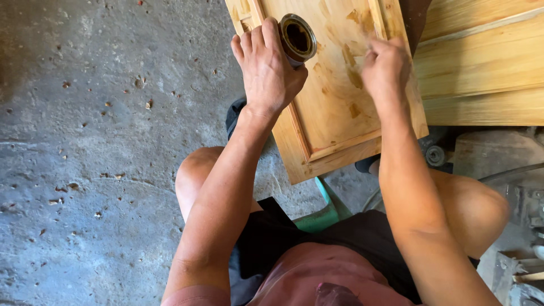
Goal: The person applies wood stain to a wooden panel using a small brush and a wooden applicator. They repeatedly dip the brush into a can of stain and spread it across the panel's surface and edges.
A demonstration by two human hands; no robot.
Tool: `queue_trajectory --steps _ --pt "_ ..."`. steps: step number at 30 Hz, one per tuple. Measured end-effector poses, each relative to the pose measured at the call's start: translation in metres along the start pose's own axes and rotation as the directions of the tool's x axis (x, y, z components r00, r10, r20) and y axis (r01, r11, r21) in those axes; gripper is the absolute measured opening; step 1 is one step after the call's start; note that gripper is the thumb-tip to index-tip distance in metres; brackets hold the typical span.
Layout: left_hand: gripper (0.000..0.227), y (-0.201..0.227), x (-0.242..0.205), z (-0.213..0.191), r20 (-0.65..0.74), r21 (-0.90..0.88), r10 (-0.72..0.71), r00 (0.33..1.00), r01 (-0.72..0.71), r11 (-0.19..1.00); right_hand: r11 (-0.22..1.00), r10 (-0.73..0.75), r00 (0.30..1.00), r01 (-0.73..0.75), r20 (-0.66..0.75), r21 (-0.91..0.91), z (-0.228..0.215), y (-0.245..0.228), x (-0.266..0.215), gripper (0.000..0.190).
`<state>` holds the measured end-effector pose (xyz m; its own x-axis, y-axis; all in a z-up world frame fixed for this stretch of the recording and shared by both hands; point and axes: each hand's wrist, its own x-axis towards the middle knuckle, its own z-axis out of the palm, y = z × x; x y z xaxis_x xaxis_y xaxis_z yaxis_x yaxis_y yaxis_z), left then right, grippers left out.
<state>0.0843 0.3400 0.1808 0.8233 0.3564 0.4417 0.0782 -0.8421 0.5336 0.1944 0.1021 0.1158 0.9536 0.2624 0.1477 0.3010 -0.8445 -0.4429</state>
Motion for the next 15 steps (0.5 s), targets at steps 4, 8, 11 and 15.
queue_trajectory --steps 4,8,11,15 --pt "0.068 -0.001 -0.002 -0.005 0.011 -0.033 0.010 1.000 -0.009 0.999 0.993 -0.074 0.991 0.083 -0.112 0.078 0.029 0.009 0.010 0.024" --pt "0.069 -0.006 -0.004 -0.009 -0.018 -0.019 0.023 1.000 -0.023 1.000 0.992 -0.083 0.996 0.085 -0.027 0.090 0.042 0.009 0.009 0.030" --pt "0.069 -0.007 -0.004 -0.010 -0.018 -0.019 0.013 1.000 -0.013 1.000 0.993 -0.085 0.991 0.092 -0.106 0.068 0.033 0.005 0.006 0.032" --pt "0.068 -0.009 -0.004 -0.011 -0.035 -0.004 0.020 0.999 -0.020 1.000 0.994 0.056 0.998 -0.057 0.015 0.094 0.020 -0.009 -0.001 0.030"
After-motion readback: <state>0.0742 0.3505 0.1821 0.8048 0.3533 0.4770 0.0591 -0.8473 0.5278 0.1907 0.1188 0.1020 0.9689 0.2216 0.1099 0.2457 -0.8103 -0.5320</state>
